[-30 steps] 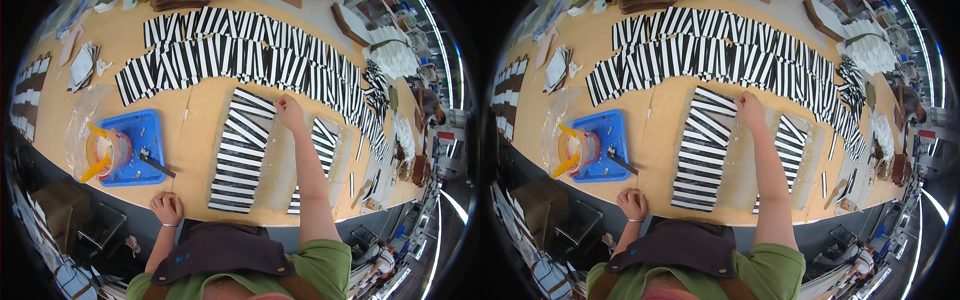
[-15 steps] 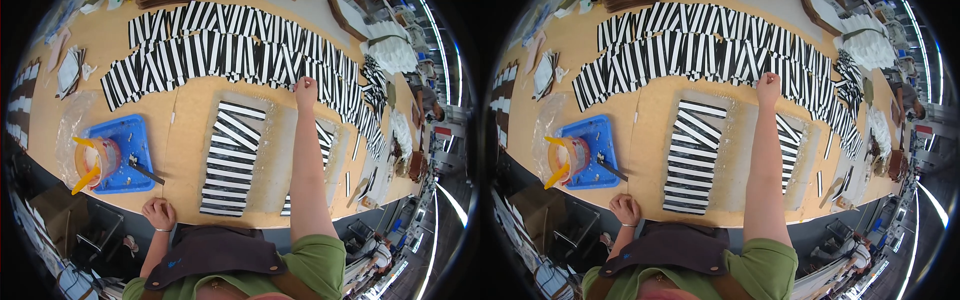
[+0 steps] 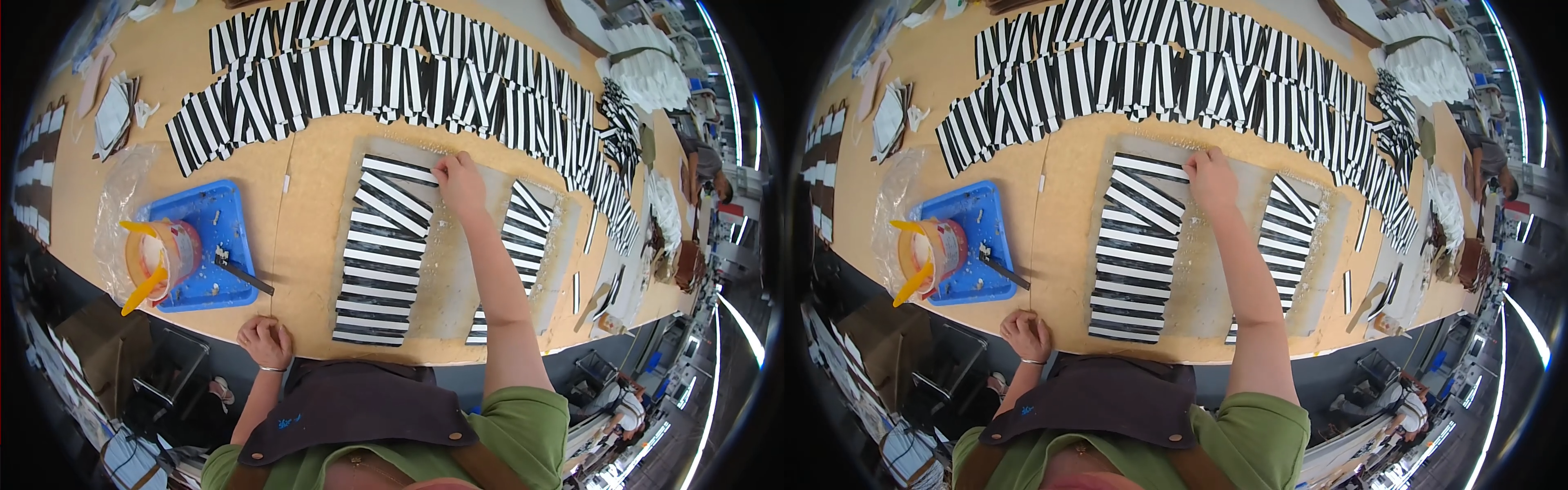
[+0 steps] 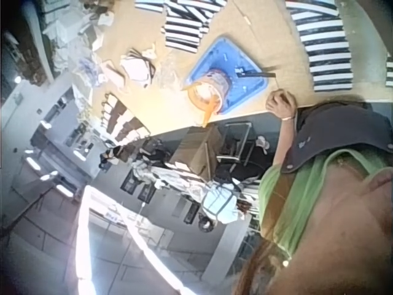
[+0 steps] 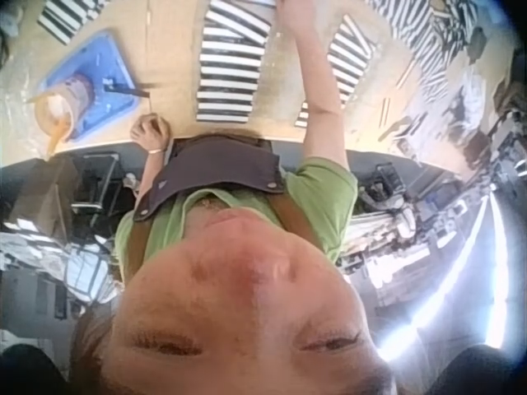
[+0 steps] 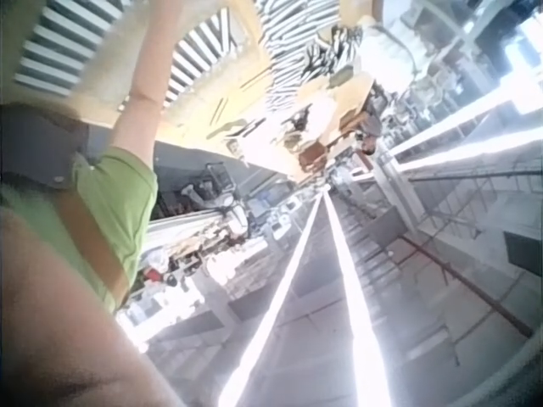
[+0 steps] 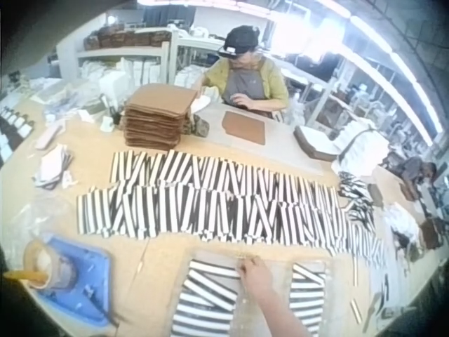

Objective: The recorder applies white dye or glue to several striped leather pieces using a brush.

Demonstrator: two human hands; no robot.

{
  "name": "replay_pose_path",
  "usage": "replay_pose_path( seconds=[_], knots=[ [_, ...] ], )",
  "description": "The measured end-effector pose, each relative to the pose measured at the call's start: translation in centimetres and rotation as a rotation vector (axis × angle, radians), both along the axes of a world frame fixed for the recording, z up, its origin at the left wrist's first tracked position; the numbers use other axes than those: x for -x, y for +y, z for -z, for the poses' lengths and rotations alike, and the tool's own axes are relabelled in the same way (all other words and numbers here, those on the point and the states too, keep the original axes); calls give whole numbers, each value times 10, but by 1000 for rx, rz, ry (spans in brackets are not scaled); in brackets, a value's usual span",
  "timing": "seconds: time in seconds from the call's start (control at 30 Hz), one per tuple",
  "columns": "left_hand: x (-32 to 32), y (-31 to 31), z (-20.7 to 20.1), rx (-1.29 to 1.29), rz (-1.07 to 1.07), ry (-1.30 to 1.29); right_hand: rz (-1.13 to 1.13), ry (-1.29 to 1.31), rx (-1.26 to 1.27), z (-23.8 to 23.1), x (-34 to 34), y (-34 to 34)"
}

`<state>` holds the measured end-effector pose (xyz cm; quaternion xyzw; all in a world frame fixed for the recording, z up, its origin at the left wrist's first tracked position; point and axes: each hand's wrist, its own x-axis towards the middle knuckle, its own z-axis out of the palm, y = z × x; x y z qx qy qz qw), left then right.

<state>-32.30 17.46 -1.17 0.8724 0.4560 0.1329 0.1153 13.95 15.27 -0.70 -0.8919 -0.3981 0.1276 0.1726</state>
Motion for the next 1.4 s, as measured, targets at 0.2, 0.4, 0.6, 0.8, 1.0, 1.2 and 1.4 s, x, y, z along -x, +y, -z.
replay_pose_path(
  seconds=[0.2,0.4,0.6,0.8,1.0,1.2,1.4],
  knots=[
    [0,0,1,7,-7,-1,8,51,40,-12,-2,-1],
    [2,-2,0,10,-7,9,171,112,-396,-64,-43,4],
    [1,-1,-1,36,12,19,570,285,-1034,-38,-113,7],
    [1,1,1,45,8,-3,449,-487,-368,24,-108,-36],
    [2,0,0,36,2,4,-32,147,-58,-18,36,-30],
    [0,0,0,30,6,-8,17,35,34,-14,50,-27],
    [0,1,1,10,1,-8,3,342,104,-33,40,-22]
  ],
)
